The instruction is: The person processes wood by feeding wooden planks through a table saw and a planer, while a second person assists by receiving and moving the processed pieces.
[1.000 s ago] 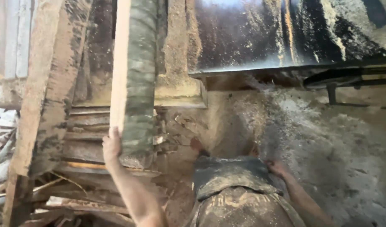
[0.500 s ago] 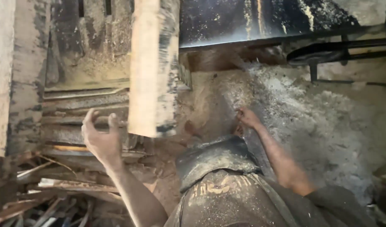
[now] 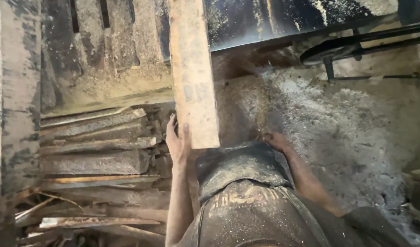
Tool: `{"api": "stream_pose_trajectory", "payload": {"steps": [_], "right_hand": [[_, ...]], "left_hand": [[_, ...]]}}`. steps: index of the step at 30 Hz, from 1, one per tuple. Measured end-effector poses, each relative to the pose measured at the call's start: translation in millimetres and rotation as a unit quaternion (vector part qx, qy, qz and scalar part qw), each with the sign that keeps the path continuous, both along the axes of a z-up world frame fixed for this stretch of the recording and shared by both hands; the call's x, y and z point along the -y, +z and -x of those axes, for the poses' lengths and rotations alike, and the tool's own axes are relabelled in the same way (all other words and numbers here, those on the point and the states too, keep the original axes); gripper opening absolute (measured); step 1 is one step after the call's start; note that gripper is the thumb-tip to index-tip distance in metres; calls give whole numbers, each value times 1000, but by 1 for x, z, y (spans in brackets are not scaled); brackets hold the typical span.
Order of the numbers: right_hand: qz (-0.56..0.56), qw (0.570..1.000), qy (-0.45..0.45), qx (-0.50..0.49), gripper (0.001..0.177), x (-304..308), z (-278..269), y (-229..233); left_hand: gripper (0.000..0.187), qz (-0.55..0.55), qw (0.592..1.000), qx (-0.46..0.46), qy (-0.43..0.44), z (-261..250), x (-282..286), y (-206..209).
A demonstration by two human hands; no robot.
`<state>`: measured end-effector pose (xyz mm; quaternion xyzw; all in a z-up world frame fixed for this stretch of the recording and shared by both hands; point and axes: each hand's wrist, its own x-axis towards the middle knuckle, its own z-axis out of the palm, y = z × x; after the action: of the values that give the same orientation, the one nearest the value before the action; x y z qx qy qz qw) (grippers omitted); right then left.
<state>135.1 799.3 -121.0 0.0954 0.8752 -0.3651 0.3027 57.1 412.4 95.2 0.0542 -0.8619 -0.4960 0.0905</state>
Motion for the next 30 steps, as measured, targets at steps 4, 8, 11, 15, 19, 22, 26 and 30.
{"api": "stream_pose_trajectory", "payload": {"steps": [4, 8, 11, 15, 19, 22, 26, 30], "right_hand": [[34, 998, 42, -22, 46, -9, -8, -3], [57, 997, 44, 12, 51, -31, -3, -6], [49, 995, 82, -14, 50, -58, 2, -12], [22, 993, 116, -28, 47, -88, 19, -13], [4, 995, 98, -11, 43, -104, 55, -2], [-11, 996, 59, -69, 44, -110, 86, -1], [74, 995, -34, -63, 44, -115, 125, -5], [10, 990, 7, -143, 36, -115, 167, 2]], "left_hand": [[58, 8, 997, -76, 29, -16, -6, -1], [72, 41, 984, -119, 124, -50, -37, -8], [92, 22, 975, -79, 207, -77, -72, -25], [111, 8, 976, -11, 220, -94, -95, -59], [104, 54, 959, -15, 278, -81, -91, -100], [91, 39, 958, -88, 270, -67, -81, -113], [83, 7, 959, -151, 242, -27, -72, -104], [81, 35, 957, -153, 242, 37, -75, -98]]}}
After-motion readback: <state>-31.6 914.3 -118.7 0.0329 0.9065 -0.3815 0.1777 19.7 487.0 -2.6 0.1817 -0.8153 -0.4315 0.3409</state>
